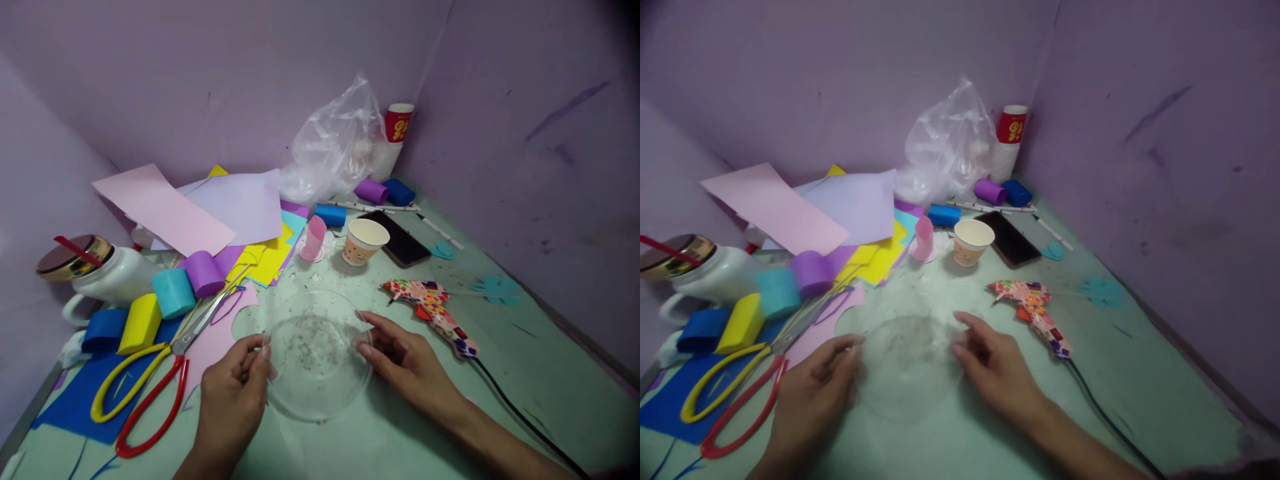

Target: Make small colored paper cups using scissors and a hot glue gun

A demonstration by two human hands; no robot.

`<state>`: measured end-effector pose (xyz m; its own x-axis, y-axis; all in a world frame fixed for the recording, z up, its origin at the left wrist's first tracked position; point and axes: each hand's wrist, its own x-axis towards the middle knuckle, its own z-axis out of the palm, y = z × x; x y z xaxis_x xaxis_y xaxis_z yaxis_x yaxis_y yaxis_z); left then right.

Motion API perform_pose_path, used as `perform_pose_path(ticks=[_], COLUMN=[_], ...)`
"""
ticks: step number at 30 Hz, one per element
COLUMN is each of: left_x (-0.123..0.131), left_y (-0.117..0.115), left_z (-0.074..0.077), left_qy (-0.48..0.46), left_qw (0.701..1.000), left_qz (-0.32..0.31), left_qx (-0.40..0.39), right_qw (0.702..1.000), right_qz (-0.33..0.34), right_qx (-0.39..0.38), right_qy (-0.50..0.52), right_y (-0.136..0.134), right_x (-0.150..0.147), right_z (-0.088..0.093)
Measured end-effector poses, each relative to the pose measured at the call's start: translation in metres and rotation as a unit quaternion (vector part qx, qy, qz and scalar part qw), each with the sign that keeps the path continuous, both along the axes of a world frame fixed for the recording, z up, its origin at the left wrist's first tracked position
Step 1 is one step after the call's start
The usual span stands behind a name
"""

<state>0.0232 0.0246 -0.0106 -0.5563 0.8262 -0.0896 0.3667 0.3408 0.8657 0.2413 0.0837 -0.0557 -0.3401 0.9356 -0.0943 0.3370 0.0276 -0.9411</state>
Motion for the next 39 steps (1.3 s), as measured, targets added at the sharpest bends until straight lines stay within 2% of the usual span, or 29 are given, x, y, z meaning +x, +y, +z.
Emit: perform_pose_path(ticks=[6, 10, 16, 21, 25, 33, 39], left_x=[-0.001, -0.002, -0.004, -0.008, -0.011, -0.008, -0.015], left_y=[0.001, 0.002, 0.005, 0.007, 0.008, 0.009, 0.015], left_z=[-0.001, -0.003, -0.006, -0.008, -0.008, -0.008, -0.015], left_qy=[-0.032, -0.01, 0.019, 0.049, 0.061, 0.075, 0.101], left_qw=[0.999, 0.999, 0.995, 0.985, 0.976, 0.976, 0.961], left_qz=[0.001, 0.001, -0.043, -0.093, -0.117, -0.107, -0.142], left_qx=[-0.032, -0.035, -0.089, -0.136, -0.172, -0.175, -0.216], right_qw=[1.0, 0.999, 0.998, 0.99, 0.982, 0.981, 0.981], right_qz=[0.024, 0.037, 0.013, -0.021, -0.019, -0.003, -0.012], right_qx=[-0.003, -0.004, 0.013, 0.099, 0.147, 0.163, 0.161], right_qy=[-0.002, -0.013, -0.063, -0.1, -0.115, -0.109, -0.107], right_y=[0.002, 0.002, 0.003, 0.004, 0.005, 0.01, 0.008], right_x=[0.0, -0.002, -0.003, -0.002, -0.001, 0.002, -0.001], right_z=[-0.002, 0.004, 0.005, 0.003, 0.001, -0.001, 0.002])
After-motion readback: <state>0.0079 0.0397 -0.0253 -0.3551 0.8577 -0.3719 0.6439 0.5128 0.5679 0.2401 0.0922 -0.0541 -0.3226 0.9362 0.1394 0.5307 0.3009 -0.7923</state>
